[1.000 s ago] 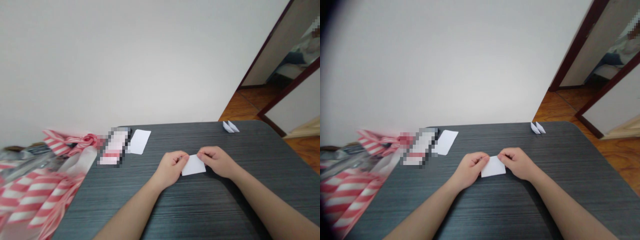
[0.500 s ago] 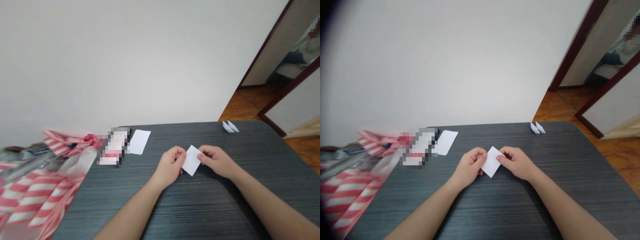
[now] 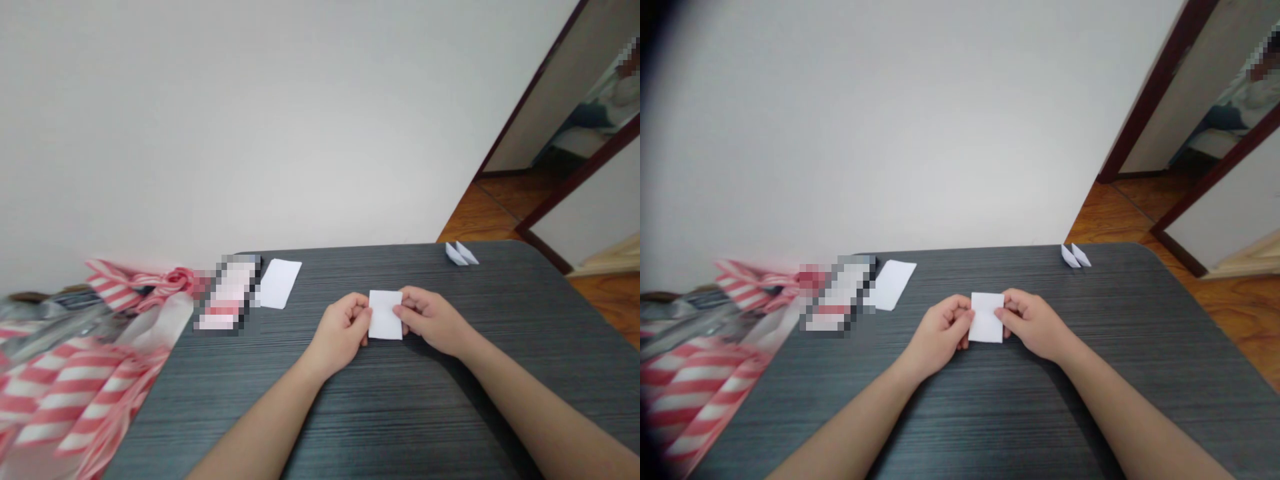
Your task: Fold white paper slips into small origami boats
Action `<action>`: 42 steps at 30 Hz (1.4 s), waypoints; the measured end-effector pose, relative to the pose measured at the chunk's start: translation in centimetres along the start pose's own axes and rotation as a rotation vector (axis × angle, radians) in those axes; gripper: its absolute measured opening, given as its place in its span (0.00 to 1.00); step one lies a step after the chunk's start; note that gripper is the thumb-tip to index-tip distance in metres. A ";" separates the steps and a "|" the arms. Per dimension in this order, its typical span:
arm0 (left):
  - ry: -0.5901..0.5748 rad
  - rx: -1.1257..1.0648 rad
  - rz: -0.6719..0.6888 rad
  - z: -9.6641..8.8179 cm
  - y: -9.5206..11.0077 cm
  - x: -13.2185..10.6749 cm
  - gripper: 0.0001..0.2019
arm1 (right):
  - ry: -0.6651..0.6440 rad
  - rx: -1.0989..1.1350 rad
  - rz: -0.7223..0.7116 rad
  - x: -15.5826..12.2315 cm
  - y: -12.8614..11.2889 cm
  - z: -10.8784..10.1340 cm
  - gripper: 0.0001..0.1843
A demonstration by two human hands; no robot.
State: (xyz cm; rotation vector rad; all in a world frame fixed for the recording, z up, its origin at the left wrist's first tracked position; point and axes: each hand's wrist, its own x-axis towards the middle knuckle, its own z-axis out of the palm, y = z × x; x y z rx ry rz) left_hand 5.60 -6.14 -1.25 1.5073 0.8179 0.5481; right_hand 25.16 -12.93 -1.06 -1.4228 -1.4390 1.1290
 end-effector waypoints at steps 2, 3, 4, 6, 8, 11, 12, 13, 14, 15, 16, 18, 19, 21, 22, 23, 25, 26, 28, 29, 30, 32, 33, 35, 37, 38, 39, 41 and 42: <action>0.016 -0.051 -0.007 0.0 0.0 0.1 0.05 | -0.014 0.052 -0.023 0.0 0.2 0.1 0.03; 0.021 -0.075 -0.009 0.1 0.0 0.1 0.05 | -0.015 0.075 -0.032 0.0 0.3 0.1 0.03; 0.023 -0.092 -0.009 0.1 0.0 0.1 0.05 | -0.011 0.096 -0.038 -0.1 0.5 0.2 0.05; 0.028 -0.106 -0.004 0.1 0.0 0.1 0.06 | 0.002 0.115 -0.039 -0.1 0.7 0.2 0.09; 0.033 -0.107 0.006 0.1 0.0 0.1 0.05 | 0.011 0.103 -0.029 -0.1 0.9 0.1 0.09; 0.025 -0.150 0.016 0.0 -0.1 0.1 0.06 | 0.019 0.069 -0.018 -0.1 0.7 -0.1 0.09; 0.019 -0.175 0.019 0.0 -0.2 0.1 0.07 | 0.021 0.058 -0.022 -0.2 0.6 -0.2 0.09; 0.014 -0.197 0.024 0.0 -0.2 0.1 0.08 | 0.021 0.047 -0.031 -0.2 0.5 -0.2 0.10; 0.009 -0.209 0.031 0.0 -0.2 0.1 0.09 | 0.021 0.039 -0.044 -0.2 0.4 -0.3 0.10; 0.009 -0.211 0.038 0.0 -0.2 0.1 0.10 | 0.019 0.035 -0.058 -0.2 0.3 -0.3 0.11; 0.013 -0.206 0.043 0.1 -0.2 0.1 0.09 | 0.017 0.035 -0.072 -0.2 0.3 -0.3 0.11; 0.025 -0.185 0.044 0.2 0.0 0.1 0.08 | 0.012 0.036 -0.094 -0.2 0.2 -0.3 0.11; 0.030 -0.177 0.041 0.3 0.0 0.0 0.07 | 0.011 0.033 -0.097 -0.3 0.1 -0.3 0.11; 0.038 -0.168 0.038 0.4 0.1 0.0 0.05 | 0.012 0.028 -0.088 -0.3 0.0 -0.3 0.12; 0.040 -0.165 0.037 0.4 0.2 0.0 0.05 | 0.015 0.028 -0.080 -0.3 -0.1 -0.3 0.13; 0.042 -0.163 0.037 0.4 0.2 0.0 0.05 | 0.018 0.029 -0.069 -0.4 -0.1 -0.2 0.14; 0.040 -0.157 0.036 0.4 0.2 -0.1 0.05 | 0.011 0.026 -0.036 -0.3 -0.2 -0.1 0.15; 0.034 -0.152 0.036 0.4 0.2 0.0 0.05 | 0.001 0.012 -0.016 -0.3 -0.2 -0.1 0.15; 0.017 -0.144 0.041 0.3 0.1 0.0 0.05 | -0.021 -0.035 0.020 -0.2 -0.2 0.0 0.14; 0.011 -0.144 0.045 0.3 0.1 0.0 0.06 | -0.025 -0.057 0.028 -0.2 -0.2 0.0 0.14; 0.010 -0.146 0.047 0.3 0.1 0.0 0.07 | -0.022 -0.072 0.030 -0.1 -0.1 0.0 0.13; 0.019 -0.138 0.042 0.2 0.2 0.0 0.09 | 0.000 -0.084 0.022 -0.1 -0.1 0.0 0.13; 0.026 -0.124 0.033 0.2 0.3 -0.1 0.10 | 0.014 -0.085 0.016 -0.1 -0.1 0.0 0.13; 0.021 -0.083 0.011 0.2 0.4 -0.1 0.11 | 0.040 -0.086 0.001 -0.1 -0.1 -0.1 0.13; -0.009 -0.043 -0.002 0.1 0.5 -0.1 0.11 | 0.057 -0.081 -0.011 -0.1 -0.2 -0.1 0.13; -0.023 -0.028 -0.004 0.1 0.4 -0.1 0.11 | 0.062 -0.077 -0.013 -0.1 -0.3 -0.1 0.13; -0.032 -0.013 -0.002 0.0 0.4 -0.1 0.11 | 0.065 -0.072 -0.013 -0.2 -0.3 -0.1 0.12; -0.030 0.014 0.002 0.0 0.4 -0.1 0.11 | 0.063 -0.065 -0.008 -0.2 -0.4 0.0 0.12; -0.024 0.024 0.003 0.0 0.3 -0.1 0.11 | 0.059 -0.061 -0.004 -0.2 -0.4 0.0 0.12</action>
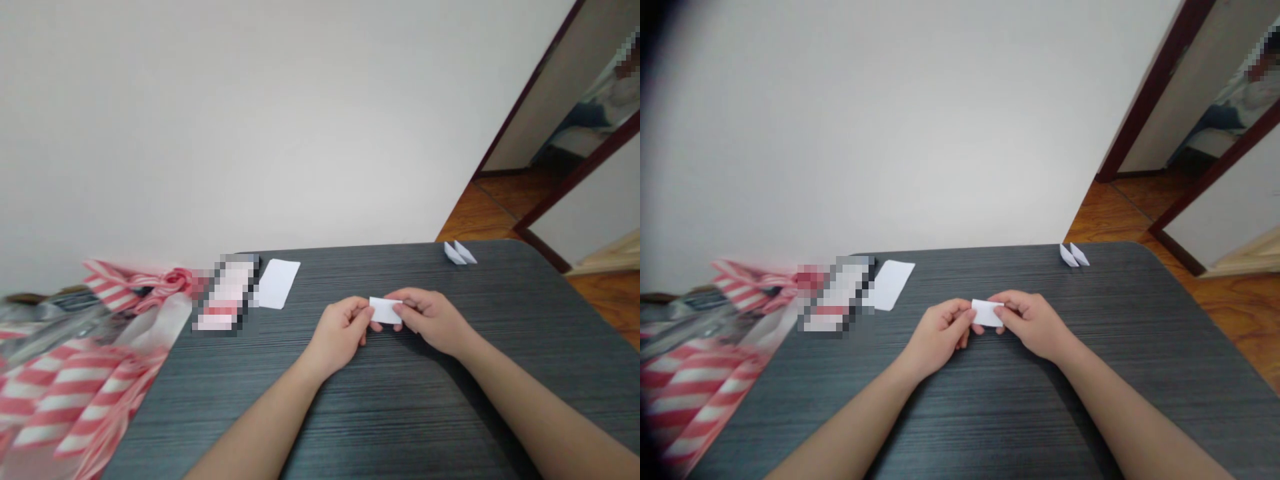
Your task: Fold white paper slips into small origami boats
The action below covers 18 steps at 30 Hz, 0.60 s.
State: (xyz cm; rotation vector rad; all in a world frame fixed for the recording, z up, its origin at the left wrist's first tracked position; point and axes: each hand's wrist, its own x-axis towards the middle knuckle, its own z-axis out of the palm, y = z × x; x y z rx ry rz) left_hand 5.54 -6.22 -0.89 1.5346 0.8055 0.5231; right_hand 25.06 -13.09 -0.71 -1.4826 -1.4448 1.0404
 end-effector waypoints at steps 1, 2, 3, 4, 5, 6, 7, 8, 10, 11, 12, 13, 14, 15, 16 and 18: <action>0.005 0.008 0.000 0.0 0.0 0.0 0.11 | -0.006 0.004 0.007 0.0 0.0 0.0 0.12; 0.009 0.014 0.000 0.0 0.0 0.0 0.11 | -0.012 0.008 0.015 0.0 0.1 0.0 0.12; 0.013 0.016 -0.001 0.0 0.1 0.0 0.11 | -0.016 0.010 0.022 0.0 0.1 0.1 0.13; 0.017 0.017 -0.001 0.0 0.1 0.0 0.11 | -0.019 0.011 0.029 0.1 0.2 0.1 0.13; 0.020 0.018 0.000 0.0 0.2 0.0 0.10 | -0.023 0.013 0.033 0.1 0.2 0.1 0.13; 0.024 0.017 0.001 0.0 0.2 0.0 0.10 | -0.029 0.015 0.034 0.1 0.3 0.1 0.14; 0.026 0.014 0.001 0.1 0.3 0.0 0.10 | -0.038 0.020 0.033 0.1 0.3 0.1 0.14; 0.026 0.010 0.001 0.1 0.3 0.0 0.09 | -0.048 0.027 0.031 0.2 0.3 0.2 0.14; 0.024 -0.001 -0.001 0.1 0.2 0.0 0.09 | -0.062 0.039 0.027 0.2 0.4 0.2 0.14; 0.021 -0.006 -0.002 0.1 0.2 0.0 0.09 | -0.066 0.041 0.026 0.2 0.4 0.2 0.14; 0.020 -0.006 -0.003 0.0 0.1 0.0 0.09 | -0.068 0.040 0.023 0.2 0.4 0.1 0.14; 0.018 -0.002 -0.004 0.0 0.1 0.1 0.09 | -0.069 0.037 0.020 0.2 0.4 0.1 0.14; 0.017 0.003 -0.003 0.0 0.1 0.1 0.09 | -0.069 0.034 0.016 0.2 0.4 0.1 0.13; 0.018 0.008 -0.002 0.0 0.1 0.1 0.10 | -0.070 0.030 0.012 0.2 0.4 0.1 0.13; 0.018 0.009 -0.001 0.0 0.2 0.1 0.10 | -0.069 0.027 0.008 0.2 0.4 0.1 0.13; 0.018 0.003 0.000 0.0 0.3 0.1 0.10 | -0.064 0.020 0.003 0.2 0.5 0.0 0.12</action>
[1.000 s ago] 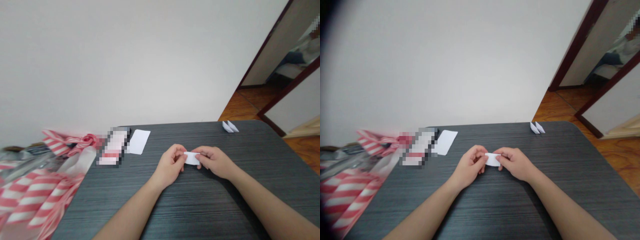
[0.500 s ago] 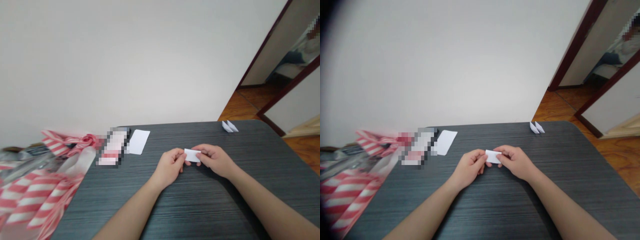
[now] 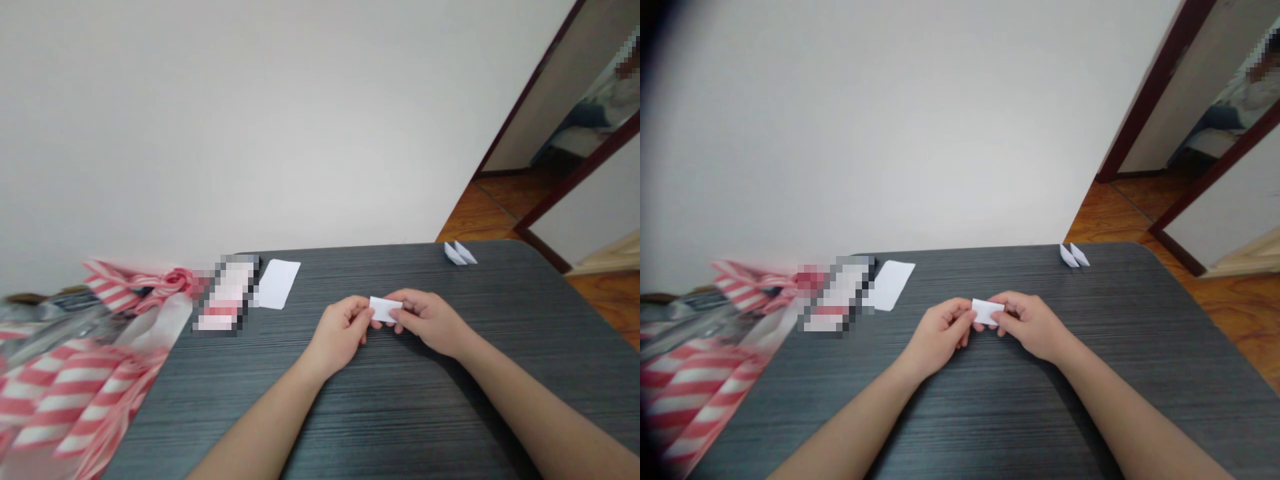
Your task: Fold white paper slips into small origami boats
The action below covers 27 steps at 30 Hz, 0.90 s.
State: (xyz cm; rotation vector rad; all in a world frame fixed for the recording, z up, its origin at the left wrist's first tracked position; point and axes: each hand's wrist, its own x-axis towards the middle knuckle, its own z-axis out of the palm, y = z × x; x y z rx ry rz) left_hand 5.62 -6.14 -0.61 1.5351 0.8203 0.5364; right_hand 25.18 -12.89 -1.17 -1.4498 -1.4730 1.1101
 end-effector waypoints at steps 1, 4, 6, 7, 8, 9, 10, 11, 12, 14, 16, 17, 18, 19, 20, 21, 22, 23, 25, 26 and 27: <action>-0.001 -0.003 0.000 0.0 0.1 0.0 0.11 | 0.003 -0.002 0.000 0.0 0.0 0.0 0.12; -0.004 0.005 -0.006 0.0 0.2 -0.1 0.12 | 0.011 -0.008 -0.009 0.0 0.1 -0.1 0.12; -0.001 0.020 -0.013 0.0 0.2 -0.1 0.13 | 0.015 -0.015 -0.020 0.0 0.1 -0.1 0.13; 0.001 0.029 -0.017 0.0 0.2 -0.1 0.13 | 0.018 -0.020 -0.024 0.0 0.1 -0.1 0.13; 0.002 0.041 -0.020 0.0 0.1 -0.1 0.13 | 0.020 -0.023 -0.026 -0.1 0.1 -0.1 0.13; 0.003 0.052 -0.019 0.0 0.1 -0.1 0.14 | 0.021 -0.025 -0.025 -0.1 0.2 -0.1 0.13; 0.004 0.063 -0.017 0.0 0.0 -0.1 0.14 | 0.020 -0.026 -0.023 -0.1 0.2 0.0 0.13; 0.005 0.073 -0.013 -0.1 0.0 -0.1 0.14 | 0.019 -0.027 -0.022 0.0 0.2 0.0 0.13; 0.004 0.080 -0.010 -0.1 -0.1 -0.1 0.14 | 0.019 -0.025 -0.023 0.0 0.3 0.0 0.13; 0.002 0.084 -0.006 -0.1 -0.1 -0.1 0.14 | 0.017 -0.018 -0.024 0.0 0.4 0.0 0.13; 0.000 0.075 -0.006 -0.1 -0.1 -0.1 0.13 | 0.011 -0.007 -0.026 0.0 0.5 0.0 0.13; 0.003 0.067 -0.006 -0.1 -0.1 -0.1 0.13 | 0.007 -0.005 -0.025 0.0 0.5 0.0 0.13; 0.006 0.059 -0.006 0.0 -0.1 -0.1 0.12 | 0.003 -0.003 -0.022 0.0 0.5 0.0 0.13; 0.010 0.051 -0.007 0.0 0.0 -0.1 0.12 | 0.000 -0.003 -0.020 0.0 0.5 0.0 0.13; 0.013 0.045 -0.009 0.0 -0.1 -0.1 0.12 | -0.003 -0.001 -0.017 0.0 0.6 0.0 0.13; 0.014 0.042 -0.011 0.1 -0.1 0.0 0.11 | -0.006 0.000 -0.015 0.0 0.6 0.0 0.13; 0.013 0.038 -0.012 0.1 -0.1 0.0 0.11 | -0.007 0.001 -0.014 0.0 0.7 0.0 0.13; 0.013 0.033 -0.012 0.1 -0.2 0.0 0.11 | -0.007 0.001 -0.015 0.0 0.7 0.0 0.13; 0.011 0.023 -0.008 0.1 -0.2 0.1 0.11 | -0.005 -0.003 -0.018 0.1 0.8 0.0 0.13; 0.010 0.020 -0.006 0.1 -0.2 0.1 0.10 | -0.003 -0.009 -0.019 0.1 0.8 0.0 0.13; 0.011 0.021 -0.004 0.1 -0.2 0.1 0.11 | -0.003 -0.015 -0.019 0.1 0.8 -0.1 0.13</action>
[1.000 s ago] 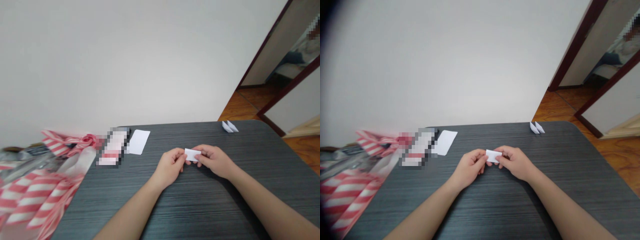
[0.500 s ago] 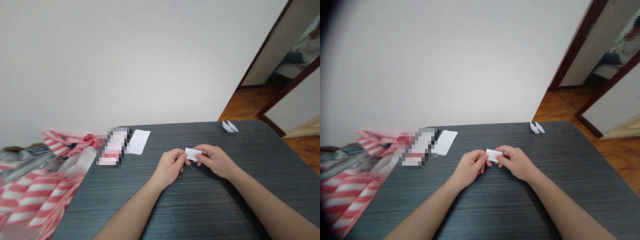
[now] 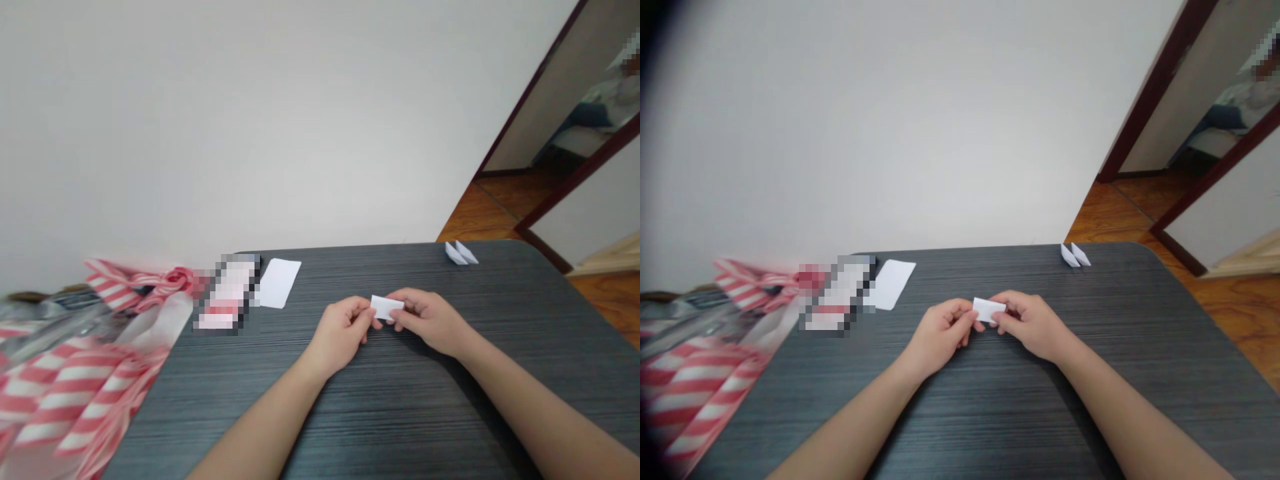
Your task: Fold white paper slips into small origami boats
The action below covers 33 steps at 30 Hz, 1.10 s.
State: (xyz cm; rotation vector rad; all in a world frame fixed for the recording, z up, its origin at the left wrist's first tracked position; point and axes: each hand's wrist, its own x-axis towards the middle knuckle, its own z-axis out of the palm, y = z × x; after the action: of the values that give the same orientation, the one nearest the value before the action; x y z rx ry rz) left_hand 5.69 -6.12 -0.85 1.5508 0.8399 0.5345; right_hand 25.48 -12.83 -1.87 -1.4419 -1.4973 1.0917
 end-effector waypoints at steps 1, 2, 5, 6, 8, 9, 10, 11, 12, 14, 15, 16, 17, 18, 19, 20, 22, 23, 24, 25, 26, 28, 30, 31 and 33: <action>-0.001 0.008 0.001 0.0 0.1 0.0 0.11 | 0.000 -0.010 -0.001 0.0 -0.1 0.0 0.13; -0.003 0.022 0.002 0.0 0.1 0.0 0.11 | 0.000 -0.027 -0.006 0.0 -0.2 -0.1 0.13; -0.015 0.089 0.022 -0.1 0.5 -0.2 0.12 | 0.004 -0.112 -0.049 0.0 -0.7 -0.2 0.11; -0.024 0.124 0.038 -0.1 0.6 -0.3 0.12 | 0.006 -0.144 -0.072 0.0 -0.8 -0.2 0.11; -0.051 0.213 0.089 -0.2 0.7 -0.4 0.13 | 0.011 -0.195 -0.116 0.1 -1.2 -0.3 0.12; -0.064 0.258 0.120 -0.2 0.7 -0.4 0.13 | 0.015 -0.215 -0.137 0.1 -1.3 -0.3 0.12; -0.076 0.295 0.151 -0.2 0.7 -0.4 0.13 | 0.017 -0.231 -0.158 0.2 -1.4 -0.3 0.12; -0.087 0.320 0.177 -0.2 0.7 -0.5 0.14 | 0.015 -0.244 -0.178 0.3 -1.5 -0.2 0.12; -0.096 0.333 0.197 -0.2 0.7 -0.5 0.14 | 0.010 -0.254 -0.199 0.3 -1.6 -0.2 0.11; -0.109 0.339 0.216 -0.2 0.6 -0.5 0.13 | 0.001 -0.272 -0.234 0.4 -1.7 -0.2 0.11; -0.115 0.341 0.221 -0.2 0.6 -0.5 0.13 | -0.002 -0.279 -0.246 0.4 -1.8 -0.2 0.11; -0.119 0.344 0.224 -0.2 0.6 -0.5 0.13 | -0.003 -0.287 -0.252 0.4 -1.9 -0.2 0.11; -0.120 0.349 0.226 -0.2 0.6 -0.5 0.13 | 0.001 -0.292 -0.255 0.4 -2.0 -0.2 0.12; -0.121 0.355 0.228 -0.2 0.6 -0.5 0.13 | 0.006 -0.296 -0.255 0.4 -2.1 -0.2 0.12; -0.120 0.362 0.227 -0.2 0.7 -0.5 0.14 | 0.010 -0.299 -0.252 0.4 -2.2 -0.2 0.13; -0.119 0.367 0.226 -0.2 0.7 -0.5 0.14 | 0.012 -0.301 -0.249 0.4 -2.2 -0.2 0.13; -0.119 0.371 0.221 -0.2 0.8 -0.6 0.14 | 0.014 -0.300 -0.244 0.4 -2.3 -0.2 0.13; -0.119 0.372 0.218 -0.2 0.8 -0.6 0.14 | 0.014 -0.298 -0.242 0.4 -2.3 -0.1 0.13; -0.120 0.374 0.215 -0.2 0.8 -0.6 0.14 | 0.015 -0.295 -0.239 0.4 -2.3 -0.1 0.13; -0.120 0.377 0.212 -0.2 0.8 -0.6 0.14 | 0.018 -0.290 -0.238 0.4 -2.3 -0.1 0.13; -0.120 0.382 0.210 -0.2 0.8 -0.6 0.14 | 0.022 -0.286 -0.235 0.4 -2.3 -0.1 0.13; -0.115 0.392 0.207 -0.2 0.9 -0.6 0.14 | 0.030 -0.279 -0.231 0.4 -2.3 -0.1 0.13; -0.112 0.395 0.203 -0.2 0.9 -0.6 0.15 | 0.031 -0.279 -0.224 0.3 -2.3 -0.2 0.14; -0.112 0.395 0.199 -0.2 1.0 -0.6 0.15 | 0.029 -0.282 -0.219 0.3 -2.3 -0.2 0.14; -0.114 0.395 0.189 -0.2 1.0 -0.6 0.14 | 0.019 -0.293 -0.215 0.3 -2.4 -0.3 0.14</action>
State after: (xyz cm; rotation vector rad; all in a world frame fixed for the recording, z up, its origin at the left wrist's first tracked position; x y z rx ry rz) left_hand 5.33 -6.44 0.24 2.0175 0.7446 0.4265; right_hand 24.91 -12.50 0.45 -1.4372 -1.8080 0.7506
